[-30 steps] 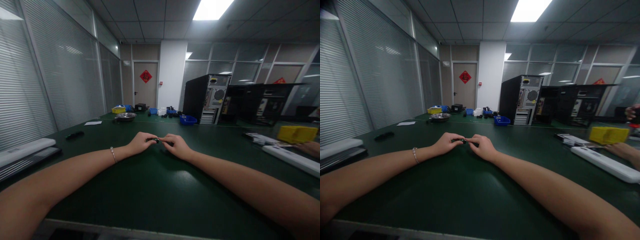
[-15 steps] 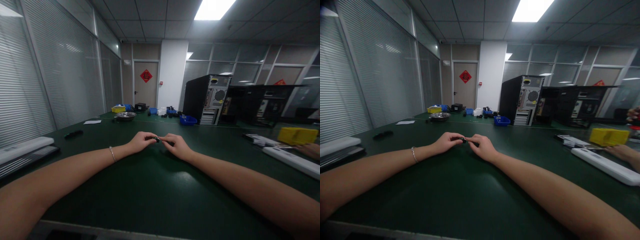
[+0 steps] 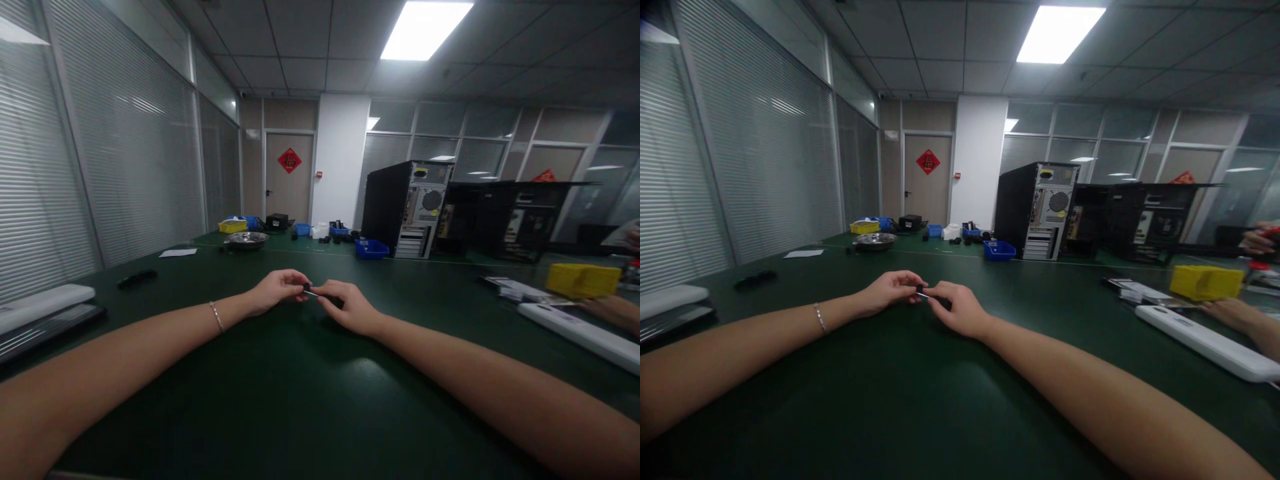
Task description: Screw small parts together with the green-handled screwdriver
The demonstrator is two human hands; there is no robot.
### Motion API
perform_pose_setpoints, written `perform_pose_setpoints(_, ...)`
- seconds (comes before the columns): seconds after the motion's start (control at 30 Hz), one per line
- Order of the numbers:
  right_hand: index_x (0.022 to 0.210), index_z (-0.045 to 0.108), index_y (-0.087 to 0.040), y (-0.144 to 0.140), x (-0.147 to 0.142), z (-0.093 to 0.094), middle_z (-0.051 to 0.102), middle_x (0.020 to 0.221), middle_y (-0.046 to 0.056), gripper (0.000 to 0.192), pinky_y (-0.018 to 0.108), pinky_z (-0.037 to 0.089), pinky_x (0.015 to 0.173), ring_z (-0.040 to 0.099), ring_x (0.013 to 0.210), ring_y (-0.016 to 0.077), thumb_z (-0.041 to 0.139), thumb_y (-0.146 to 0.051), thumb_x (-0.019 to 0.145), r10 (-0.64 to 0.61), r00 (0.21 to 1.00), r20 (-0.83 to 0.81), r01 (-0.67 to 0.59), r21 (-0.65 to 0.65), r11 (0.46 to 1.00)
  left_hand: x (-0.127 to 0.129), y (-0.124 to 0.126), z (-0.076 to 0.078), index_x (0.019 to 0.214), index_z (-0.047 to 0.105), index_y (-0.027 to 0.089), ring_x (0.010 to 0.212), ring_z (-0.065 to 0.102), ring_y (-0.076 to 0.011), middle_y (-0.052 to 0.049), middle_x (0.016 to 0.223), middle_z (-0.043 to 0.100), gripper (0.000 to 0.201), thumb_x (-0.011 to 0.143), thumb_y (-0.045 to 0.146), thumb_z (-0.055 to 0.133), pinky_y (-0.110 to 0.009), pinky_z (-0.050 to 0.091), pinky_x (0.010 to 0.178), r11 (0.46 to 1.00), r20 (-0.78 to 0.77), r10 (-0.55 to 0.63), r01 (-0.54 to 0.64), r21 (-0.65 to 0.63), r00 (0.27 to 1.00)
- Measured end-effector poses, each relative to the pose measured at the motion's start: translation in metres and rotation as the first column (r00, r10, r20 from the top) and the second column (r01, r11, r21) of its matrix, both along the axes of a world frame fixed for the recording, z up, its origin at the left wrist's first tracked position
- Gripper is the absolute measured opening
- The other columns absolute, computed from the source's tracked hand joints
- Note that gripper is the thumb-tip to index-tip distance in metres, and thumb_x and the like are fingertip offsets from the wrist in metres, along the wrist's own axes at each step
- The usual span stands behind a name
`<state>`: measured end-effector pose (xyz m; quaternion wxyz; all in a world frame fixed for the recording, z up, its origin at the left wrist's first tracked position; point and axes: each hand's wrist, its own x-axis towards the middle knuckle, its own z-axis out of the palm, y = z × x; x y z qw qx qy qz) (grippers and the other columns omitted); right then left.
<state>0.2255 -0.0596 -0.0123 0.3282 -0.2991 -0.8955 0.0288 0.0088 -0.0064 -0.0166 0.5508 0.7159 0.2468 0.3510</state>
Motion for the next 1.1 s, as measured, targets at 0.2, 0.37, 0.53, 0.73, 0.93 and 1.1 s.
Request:
perform_pose_setpoints(0.2,0.114,0.059,-0.020,-0.004,-0.001,0.003,0.062,0.100,0.006,0.030,0.027,0.045,0.075,0.059,0.085,0.0167,0.047,-0.021,0.087,0.028,0.992,0.123,-0.030,0.008,1.000,0.005,-0.009,0.004,0.098,0.061,0.013,0.082,0.056,-0.0147,-0.005,0.092,0.061,0.025,0.077,0.027,0.062,-0.029,0.044,0.077,1.000,-0.002,0.002,-0.002,0.014,1.000)
perform_pose_setpoints(0.37,0.111,0.059,-0.021,-0.006,-0.002,0.003,0.062,0.099,0.005,0.027,0.027,0.044,0.075,0.058,0.085,0.0165,0.048,-0.020,0.085,0.011,0.993,0.120,-0.014,0.027,1.000,0.006,-0.003,0.000,0.101,0.060,0.015,0.089,0.057,-0.0167,-0.005,0.097,0.061,0.032,0.070,0.019,0.068,-0.031,0.044,0.081,0.992,0.009,0.079,-0.079,0.094,0.997)
perform_pose_setpoints(0.53,0.107,0.058,-0.022,0.001,-0.001,-0.003,0.062,0.097,0.005,0.024,0.028,0.043,0.076,0.058,0.085,0.0171,0.048,-0.019,0.085,-0.160,0.987,0.003,0.160,0.052,0.986,0.002,0.008,-0.006,0.102,0.063,0.013,0.090,0.058,-0.0185,-0.008,0.099,0.064,0.031,0.072,0.021,0.067,-0.034,0.044,0.084,0.975,-0.019,0.155,-0.149,0.167,0.988)
perform_pose_setpoints(0.73,0.105,0.060,-0.023,0.004,0.000,-0.006,0.063,0.096,0.005,0.023,0.028,0.043,0.076,0.058,0.085,0.0172,0.048,-0.020,0.086,-0.228,0.974,0.004,0.227,0.041,0.973,0.003,0.006,-0.005,0.107,0.062,0.013,0.084,0.061,-0.0174,-0.009,0.098,0.067,0.032,0.076,0.024,0.063,-0.034,0.048,0.080,0.983,-0.044,0.083,-0.074,0.169,0.996)
perform_pose_setpoints(0.93,0.102,0.061,-0.022,0.003,0.000,-0.005,0.064,0.094,0.005,0.022,0.028,0.044,0.074,0.059,0.085,0.0178,0.049,-0.020,0.084,-0.218,0.975,0.044,0.216,0.032,0.976,0.001,0.002,-0.003,0.103,0.065,0.014,0.083,0.062,-0.0176,-0.008,0.097,0.067,0.029,0.076,0.022,0.063,-0.032,0.048,0.080,0.939,-0.117,0.117,-0.071,0.338,0.986)
perform_pose_setpoints(1.1,0.102,0.061,-0.021,0.005,0.000,-0.006,0.065,0.096,0.005,0.021,0.029,0.044,0.078,0.059,0.088,0.0181,0.050,-0.019,0.084,-0.173,0.985,0.012,0.173,-0.004,0.985,0.000,-0.001,-0.001,0.104,0.066,0.014,0.081,0.062,-0.0169,-0.007,0.096,0.067,0.027,0.078,0.022,0.060,-0.030,0.048,0.080,0.904,-0.150,0.133,-0.058,0.424,0.980)
